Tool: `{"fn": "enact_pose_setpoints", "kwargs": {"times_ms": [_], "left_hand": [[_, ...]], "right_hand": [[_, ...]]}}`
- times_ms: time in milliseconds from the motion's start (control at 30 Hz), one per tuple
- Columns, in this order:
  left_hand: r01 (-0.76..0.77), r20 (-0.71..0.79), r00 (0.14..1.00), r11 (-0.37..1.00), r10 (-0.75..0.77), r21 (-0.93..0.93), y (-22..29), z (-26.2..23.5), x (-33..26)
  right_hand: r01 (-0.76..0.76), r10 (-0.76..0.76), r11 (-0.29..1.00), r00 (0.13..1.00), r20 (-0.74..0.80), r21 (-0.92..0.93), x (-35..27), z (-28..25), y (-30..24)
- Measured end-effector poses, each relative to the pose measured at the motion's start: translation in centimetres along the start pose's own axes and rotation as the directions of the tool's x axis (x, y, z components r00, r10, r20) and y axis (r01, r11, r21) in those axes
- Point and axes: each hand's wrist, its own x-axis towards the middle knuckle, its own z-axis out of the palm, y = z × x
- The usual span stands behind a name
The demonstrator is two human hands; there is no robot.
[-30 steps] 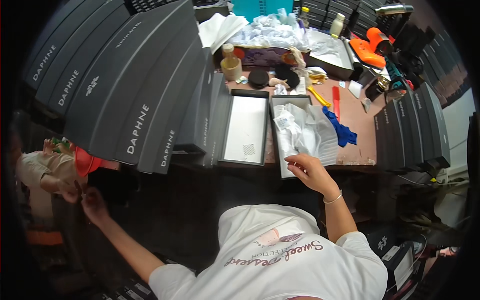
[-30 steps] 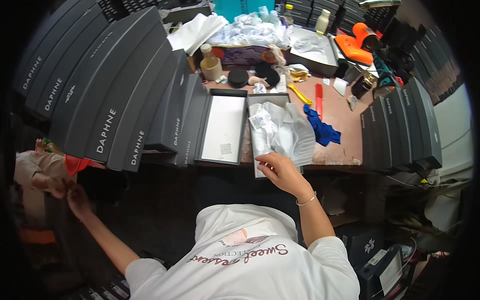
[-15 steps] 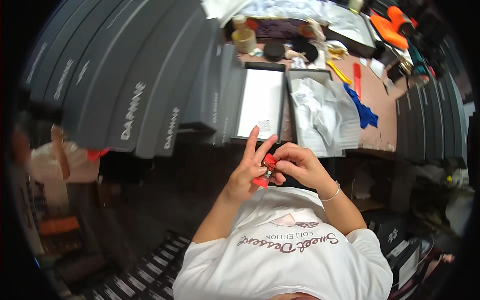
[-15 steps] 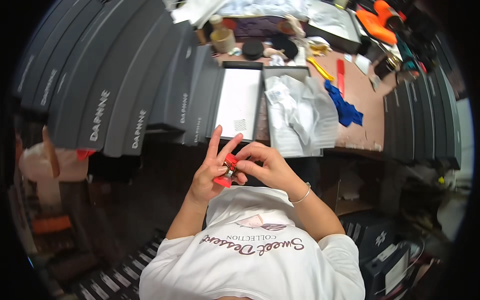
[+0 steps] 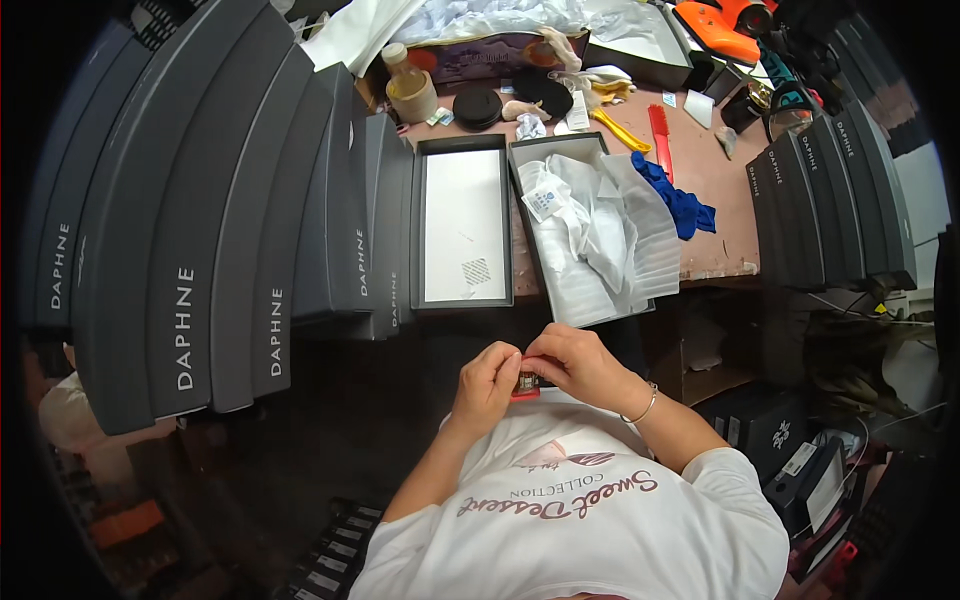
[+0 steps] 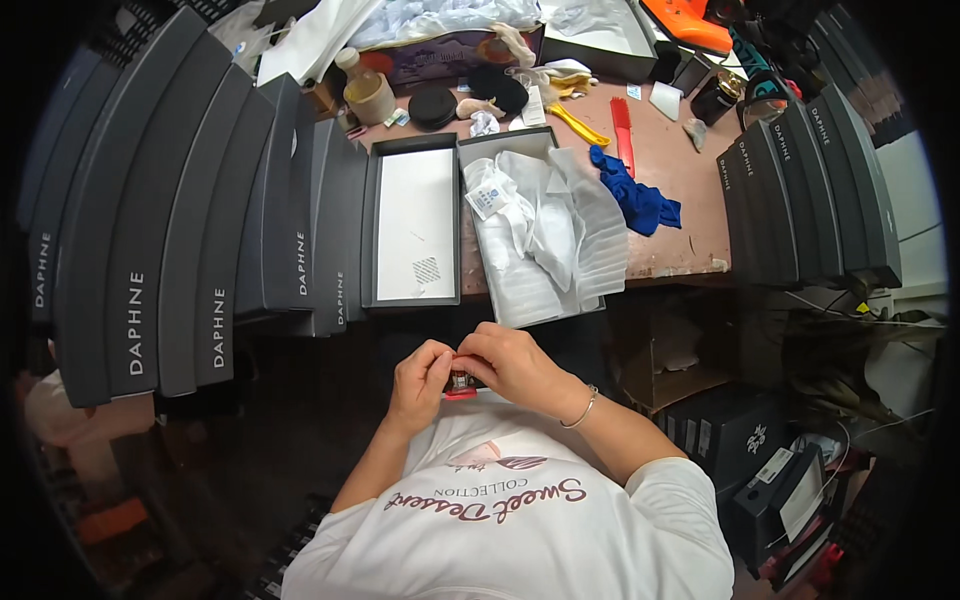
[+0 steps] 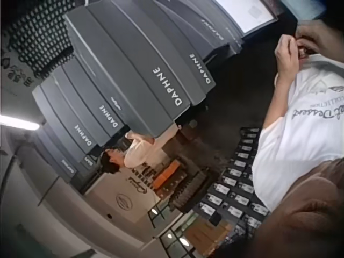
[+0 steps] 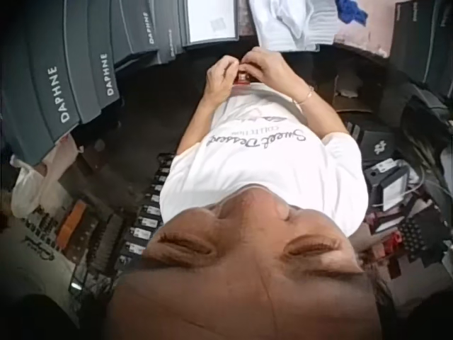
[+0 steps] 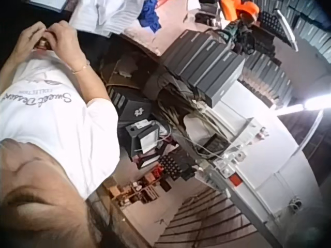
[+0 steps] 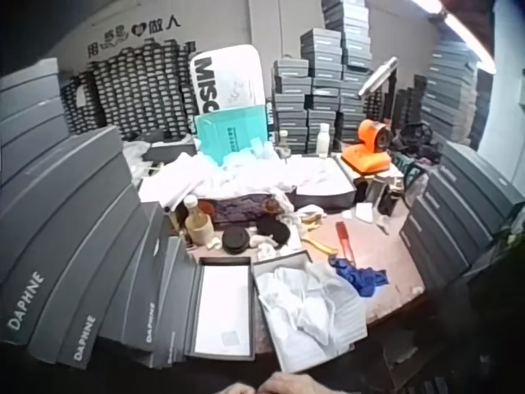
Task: Packing shoes into boxes with protective paper and plastic bags.
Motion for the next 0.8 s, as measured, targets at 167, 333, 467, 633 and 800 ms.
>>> {"fn": "enact_pose_setpoints", "kwargs": {"times_ms": [167, 333, 467, 633, 800], "left_hand": [[0.119, -0.037, 0.991, 0.979, -0.126, -0.165, -0.3, 0.4, 0.4], [0.104, -0.092, 0.973, 0.759, -0.212, -0.643, -1.4, 2.3, 1.1], [0.143, -0.025, 0.941, 0.467, -0.336, -0.872, -0.1, 2.7, 1.7], [0.122, -0.039, 0.925, 0.394, -0.378, -0.911, -0.2, 2.7, 2.1], [-0.067, -0.230, 0.936, 0.507, -0.266, -0.859, 1.2, 2.6, 3.1]], "right_hand": [[0.106, -0.110, 0.989, 0.993, -0.034, -0.098, 0.3, 0.3, 0.5], [0.343, -0.379, 0.876, 0.925, -0.042, -0.339, 1.7, 0.2, 0.8], [0.436, -0.504, 0.773, 0.864, -0.029, -0.461, 2.5, 0.2, 0.4], [0.510, -0.551, 0.791, 0.834, -0.031, -0.339, 1.9, 1.8, 0.1], [0.389, -0.426, 0.902, 0.870, -0.247, -0.186, 1.6, 1.9, -0.4]]}}
